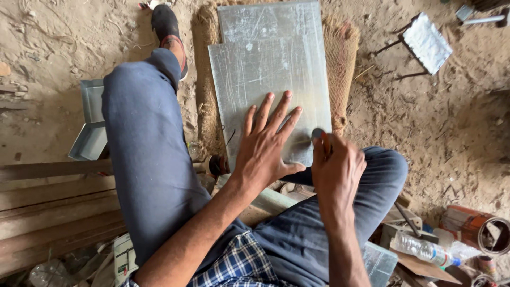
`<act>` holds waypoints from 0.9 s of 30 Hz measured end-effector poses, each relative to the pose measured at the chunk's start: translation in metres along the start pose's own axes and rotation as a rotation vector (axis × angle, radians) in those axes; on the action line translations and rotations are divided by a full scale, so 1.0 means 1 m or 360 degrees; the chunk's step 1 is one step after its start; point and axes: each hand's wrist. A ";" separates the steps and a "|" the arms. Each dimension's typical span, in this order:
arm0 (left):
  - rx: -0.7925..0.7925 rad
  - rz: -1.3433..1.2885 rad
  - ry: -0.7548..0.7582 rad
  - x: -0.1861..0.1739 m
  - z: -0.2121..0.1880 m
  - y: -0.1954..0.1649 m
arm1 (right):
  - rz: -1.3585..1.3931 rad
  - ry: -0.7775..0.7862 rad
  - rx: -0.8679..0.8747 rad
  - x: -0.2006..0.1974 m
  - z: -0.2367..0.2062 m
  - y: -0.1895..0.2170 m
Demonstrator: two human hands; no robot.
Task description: The person marks a rectangular metal sheet using a CD as a circular guide and a measuring tape for alignment. They use a marker to draw lines and circles on the sheet, then place a small metal square on the sheet and mark around it.
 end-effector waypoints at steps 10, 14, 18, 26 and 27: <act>-0.0018 -0.0001 -0.0001 -0.003 -0.004 0.004 | -0.0021 0.0044 -0.0058 0.006 -0.017 0.000; -0.0053 0.0078 0.0045 -0.002 -0.005 0.009 | 0.0076 0.0020 0.0037 0.007 -0.017 0.003; -0.0010 0.0060 -0.0030 -0.002 -0.007 0.010 | -0.0011 0.0035 0.0016 0.008 -0.010 0.004; -0.0032 0.0100 0.0055 0.002 -0.004 0.011 | 0.0003 -0.0058 -0.0167 0.005 -0.018 0.002; -0.0042 0.0089 0.0063 0.004 -0.004 0.010 | 0.0049 -0.0056 -0.0092 0.005 -0.020 -0.001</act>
Point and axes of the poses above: each hand's wrist, its own z-axis towards the middle knuckle, its own x-axis out of the palm, y = z × x, and after that the axes turned 12 degrees about -y, right-handed
